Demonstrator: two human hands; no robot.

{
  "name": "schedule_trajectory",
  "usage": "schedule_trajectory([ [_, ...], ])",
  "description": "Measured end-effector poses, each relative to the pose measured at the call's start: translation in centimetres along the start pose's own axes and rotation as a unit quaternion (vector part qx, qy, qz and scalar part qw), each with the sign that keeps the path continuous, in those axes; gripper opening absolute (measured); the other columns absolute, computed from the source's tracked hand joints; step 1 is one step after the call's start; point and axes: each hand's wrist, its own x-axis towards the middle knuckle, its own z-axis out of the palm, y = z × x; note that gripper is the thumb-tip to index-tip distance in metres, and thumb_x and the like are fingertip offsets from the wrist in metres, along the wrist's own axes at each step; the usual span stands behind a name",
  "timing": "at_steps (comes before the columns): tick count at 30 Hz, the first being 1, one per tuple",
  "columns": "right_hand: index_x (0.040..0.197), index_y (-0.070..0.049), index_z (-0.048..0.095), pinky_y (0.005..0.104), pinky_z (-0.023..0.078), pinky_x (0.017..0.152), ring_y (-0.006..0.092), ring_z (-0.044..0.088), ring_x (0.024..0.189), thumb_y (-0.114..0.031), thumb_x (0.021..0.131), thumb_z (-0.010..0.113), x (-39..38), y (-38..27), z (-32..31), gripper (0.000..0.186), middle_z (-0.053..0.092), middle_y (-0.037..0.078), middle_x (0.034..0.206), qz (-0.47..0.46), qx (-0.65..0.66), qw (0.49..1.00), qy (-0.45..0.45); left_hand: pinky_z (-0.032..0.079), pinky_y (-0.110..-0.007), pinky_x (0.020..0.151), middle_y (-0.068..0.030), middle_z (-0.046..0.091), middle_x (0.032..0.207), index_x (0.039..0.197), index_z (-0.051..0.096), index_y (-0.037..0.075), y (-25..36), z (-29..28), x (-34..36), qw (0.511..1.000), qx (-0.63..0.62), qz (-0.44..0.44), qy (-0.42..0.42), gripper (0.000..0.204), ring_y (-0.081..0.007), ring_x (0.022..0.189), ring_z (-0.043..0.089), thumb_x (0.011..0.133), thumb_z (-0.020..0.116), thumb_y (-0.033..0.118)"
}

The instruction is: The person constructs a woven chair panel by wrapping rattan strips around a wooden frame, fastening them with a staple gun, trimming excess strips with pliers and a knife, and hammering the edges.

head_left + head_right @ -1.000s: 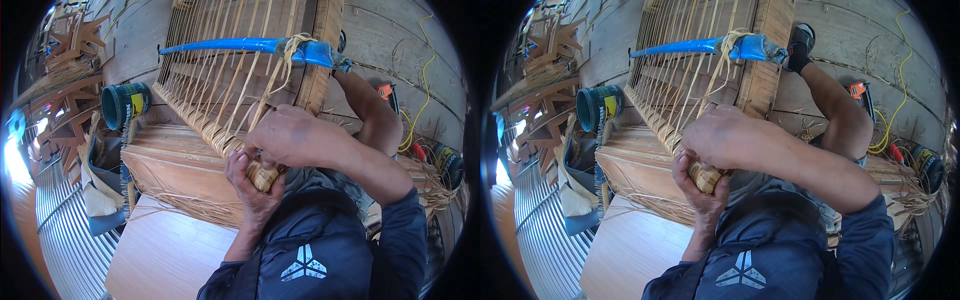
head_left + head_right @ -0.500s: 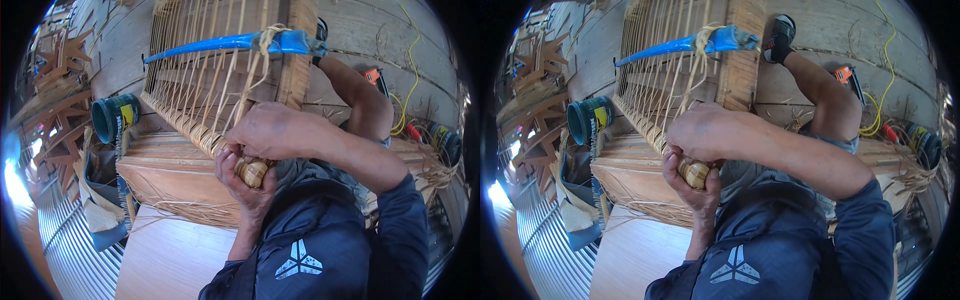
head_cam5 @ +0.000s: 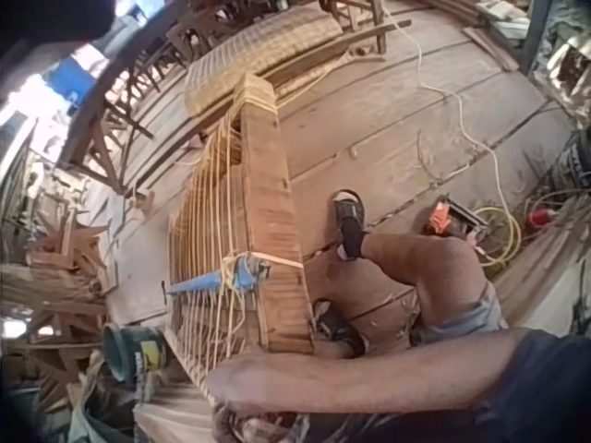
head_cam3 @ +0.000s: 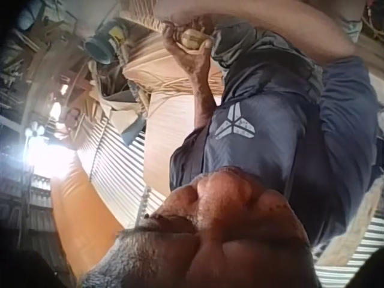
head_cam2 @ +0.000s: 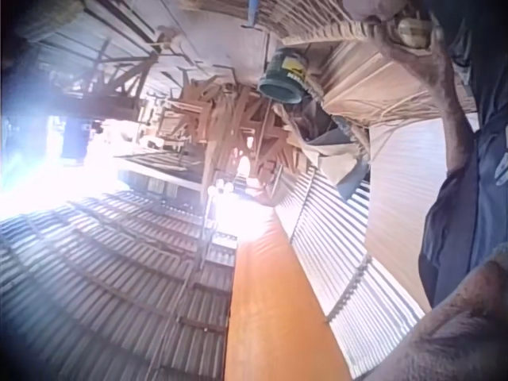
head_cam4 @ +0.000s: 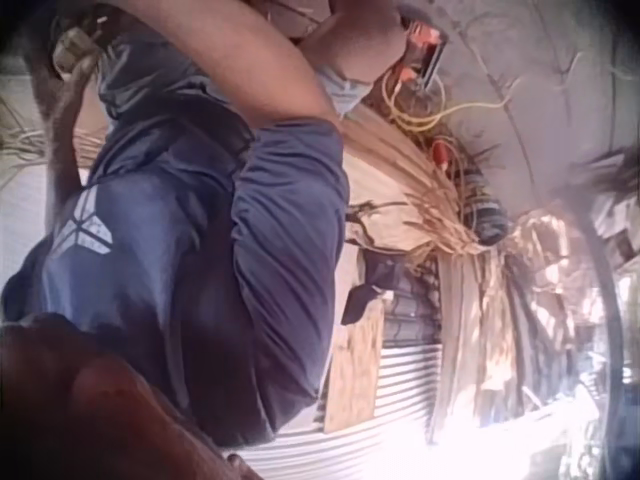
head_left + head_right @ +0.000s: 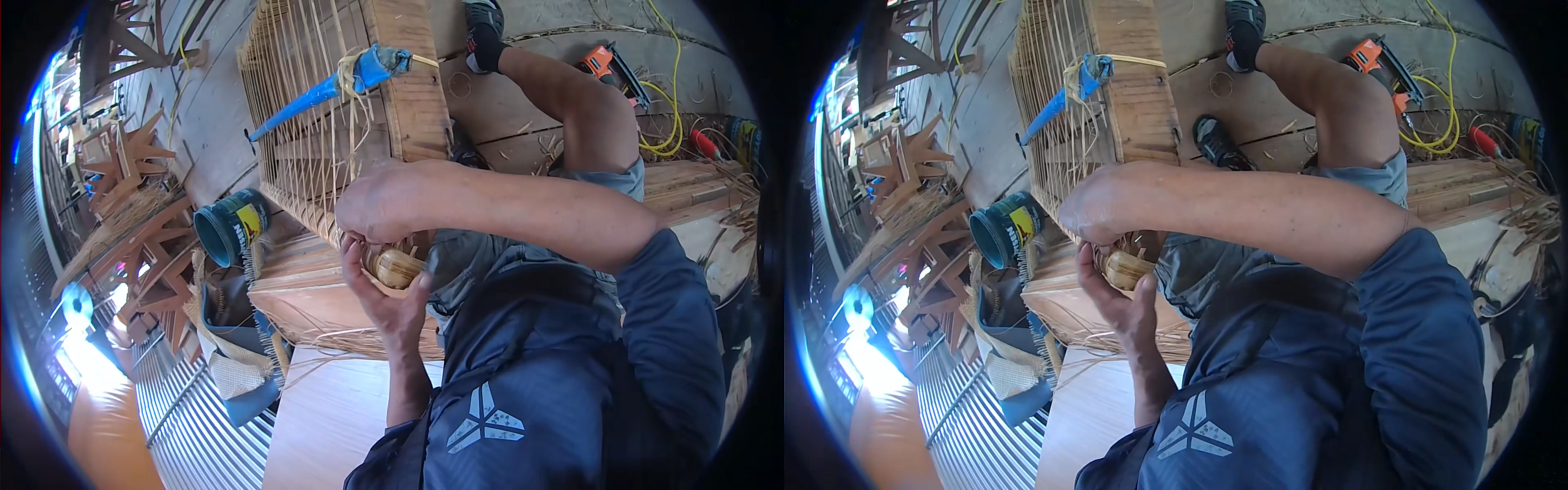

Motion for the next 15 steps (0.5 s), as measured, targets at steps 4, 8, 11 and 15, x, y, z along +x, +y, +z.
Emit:
schedule_trajectory([
  [4,0.088,-0.009,0.069,0.0413,0.05,0.069,0.0299,0.065,0.084,-0.02,0.07,0.065,0.5,0.2,0.8,0.021,0.068,0.011,0.085,-0.012,-0.018,0.999,0.024,0.026,-0.04,0.105,-0.0162,0.034,0.133,0.134,0.028,0.001,-0.3,1.9,0.0,0.996,0.06,0.004,0.066,0.079,-0.0282,0.124,0.034,0.068,0.072,0.008],
  [8,0.085,-0.01,0.061,0.0401,0.047,0.071,0.0288,0.062,0.079,-0.018,0.078,0.055,-0.9,-0.2,1.4,0.012,0.062,0.009,0.075,-0.046,-0.075,0.983,0.158,0.028,-0.043,0.104,-0.0186,0.033,0.132,0.131,0.03,0.002,-0.8,2.2,0.0,0.988,0.112,0.033,0.101,0.078,-0.0336,0.124,0.034,0.068,0.074,0.011],
  [11,0.086,-0.011,0.06,0.0386,0.046,0.072,0.0282,0.059,0.079,-0.018,0.079,0.057,-3.2,-1.0,1.6,0.011,0.06,0.009,0.076,-0.058,-0.11,0.967,0.221,0.029,-0.045,0.103,-0.0199,0.038,0.128,0.128,0.034,0.001,-0.3,2.2,0.4,0.984,0.128,0.052,0.109,0.078,-0.0363,0.121,0.037,0.065,0.078,0.016],
  [15,0.086,-0.007,0.056,0.0396,0.047,0.072,0.0274,0.059,0.082,-0.017,0.081,0.056,-4.9,-2.4,2.3,0.012,0.061,0.01,0.082,0.027,-0.016,0.967,0.252,0.031,-0.046,0.1,-0.018,0.044,0.121,0.124,0.037,0.003,-0.6,2.1,0.8,0.977,0.128,0.084,0.147,0.076,-0.0363,0.117,0.041,0.063,0.079,0.017],
])
